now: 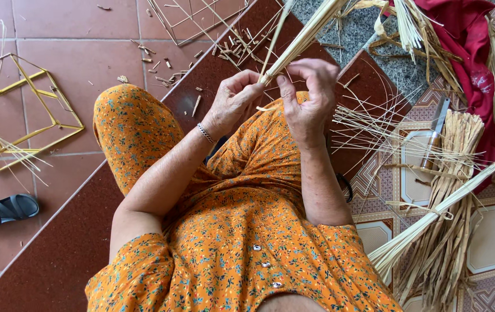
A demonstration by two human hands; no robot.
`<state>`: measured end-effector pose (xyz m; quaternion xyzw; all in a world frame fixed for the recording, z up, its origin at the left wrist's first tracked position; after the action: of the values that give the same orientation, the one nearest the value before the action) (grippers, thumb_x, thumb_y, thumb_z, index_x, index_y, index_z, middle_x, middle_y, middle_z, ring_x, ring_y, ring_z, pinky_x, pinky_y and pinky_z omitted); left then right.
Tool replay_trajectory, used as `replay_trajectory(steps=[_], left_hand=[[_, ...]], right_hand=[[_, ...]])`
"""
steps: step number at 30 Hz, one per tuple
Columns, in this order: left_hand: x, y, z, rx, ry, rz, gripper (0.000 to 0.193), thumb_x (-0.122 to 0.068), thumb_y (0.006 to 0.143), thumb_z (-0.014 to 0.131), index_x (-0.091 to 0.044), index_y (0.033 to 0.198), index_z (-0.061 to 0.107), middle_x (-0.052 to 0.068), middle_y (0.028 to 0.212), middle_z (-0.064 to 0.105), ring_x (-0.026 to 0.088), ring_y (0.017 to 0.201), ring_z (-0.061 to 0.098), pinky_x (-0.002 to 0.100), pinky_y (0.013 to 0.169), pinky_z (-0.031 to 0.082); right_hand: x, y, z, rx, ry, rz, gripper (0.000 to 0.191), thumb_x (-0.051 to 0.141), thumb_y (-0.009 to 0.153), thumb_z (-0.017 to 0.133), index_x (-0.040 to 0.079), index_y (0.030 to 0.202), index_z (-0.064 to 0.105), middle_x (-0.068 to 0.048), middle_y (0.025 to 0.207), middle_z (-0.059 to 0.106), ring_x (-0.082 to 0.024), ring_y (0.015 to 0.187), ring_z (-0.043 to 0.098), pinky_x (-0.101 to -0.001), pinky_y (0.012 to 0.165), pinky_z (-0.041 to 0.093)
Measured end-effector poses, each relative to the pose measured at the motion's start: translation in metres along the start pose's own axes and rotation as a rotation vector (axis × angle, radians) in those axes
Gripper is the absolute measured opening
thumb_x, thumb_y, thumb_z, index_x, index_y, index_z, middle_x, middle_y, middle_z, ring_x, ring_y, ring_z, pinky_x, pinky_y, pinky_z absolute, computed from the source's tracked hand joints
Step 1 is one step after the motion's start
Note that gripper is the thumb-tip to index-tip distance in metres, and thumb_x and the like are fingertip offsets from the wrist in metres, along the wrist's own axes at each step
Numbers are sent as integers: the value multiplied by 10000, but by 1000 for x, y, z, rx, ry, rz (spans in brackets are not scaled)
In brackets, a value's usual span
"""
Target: The person sits on the floor and processes bundles of dried bamboo strips. They align the strips, trim the ends with scissors, and tie the bundles together using thin bamboo fibers. The person repeatedly handles the strips, separating and organizing them into neat bundles.
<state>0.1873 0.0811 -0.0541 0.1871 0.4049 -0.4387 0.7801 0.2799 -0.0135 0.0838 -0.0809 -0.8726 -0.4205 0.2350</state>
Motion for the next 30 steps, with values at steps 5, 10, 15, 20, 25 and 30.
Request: replay_trajectory(steps=[5, 10, 15, 20, 25, 30], left_hand=[[1, 2, 1, -13, 83, 21, 240, -215, 1062, 655, -11, 1180, 700, -61, 788, 615, 3, 657, 521, 170, 560, 403], [6, 3, -3, -79, 143, 55, 296, -194, 1037, 670, -8, 1265, 707, -40, 822, 668, 13, 649, 558, 175, 552, 454], [10, 3, -3, -79, 109, 125, 293, -138, 1055, 657, 4, 1310, 685, -20, 880, 693, 20, 720, 589, 193, 601, 496], [12, 2, -4, -107, 167, 169, 289, -144, 1063, 639, 5, 1308, 680, -11, 847, 686, 28, 704, 612, 195, 591, 508], [8, 2, -4, -147, 128, 208, 264, -136, 1072, 642, 15, 1286, 675, 10, 872, 684, 43, 704, 605, 200, 585, 489], [14, 2, -3, -116, 36, 115, 271, -173, 1091, 596, 6, 1284, 659, 7, 832, 666, 58, 668, 609, 199, 573, 490]], right_hand=[[18, 1, -2, 7, -227, -140, 106, 129, 912, 845, 113, 932, 743, -7, 941, 693, -192, 889, 612, -365, 867, 465], [24, 4, -1, 54, -280, -193, 104, 87, 926, 828, 107, 970, 736, -10, 914, 742, -157, 806, 635, -373, 828, 476], [23, 7, 9, 134, -261, -235, 148, 30, 917, 797, 84, 951, 664, -29, 823, 684, -188, 726, 650, -385, 730, 508], [20, 6, 16, 140, -175, -240, 180, -25, 878, 755, 64, 920, 604, -65, 815, 658, -225, 730, 672, -380, 668, 568], [1, 5, 20, 54, 5, -101, 162, -64, 869, 717, 49, 916, 612, -69, 834, 682, -204, 764, 716, -355, 680, 610], [-3, -1, 24, 49, 100, -86, 142, -58, 921, 730, 34, 976, 637, -90, 928, 716, -205, 865, 740, -335, 767, 637]])
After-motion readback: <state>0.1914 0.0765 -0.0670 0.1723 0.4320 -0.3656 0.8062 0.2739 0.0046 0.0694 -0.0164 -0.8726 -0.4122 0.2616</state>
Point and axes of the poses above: each hand's wrist, its own y-axis towards the middle knuckle, its own z-axis out of the palm, x = y × z, the point moved 10 cm from there along y, towards the middle knuckle
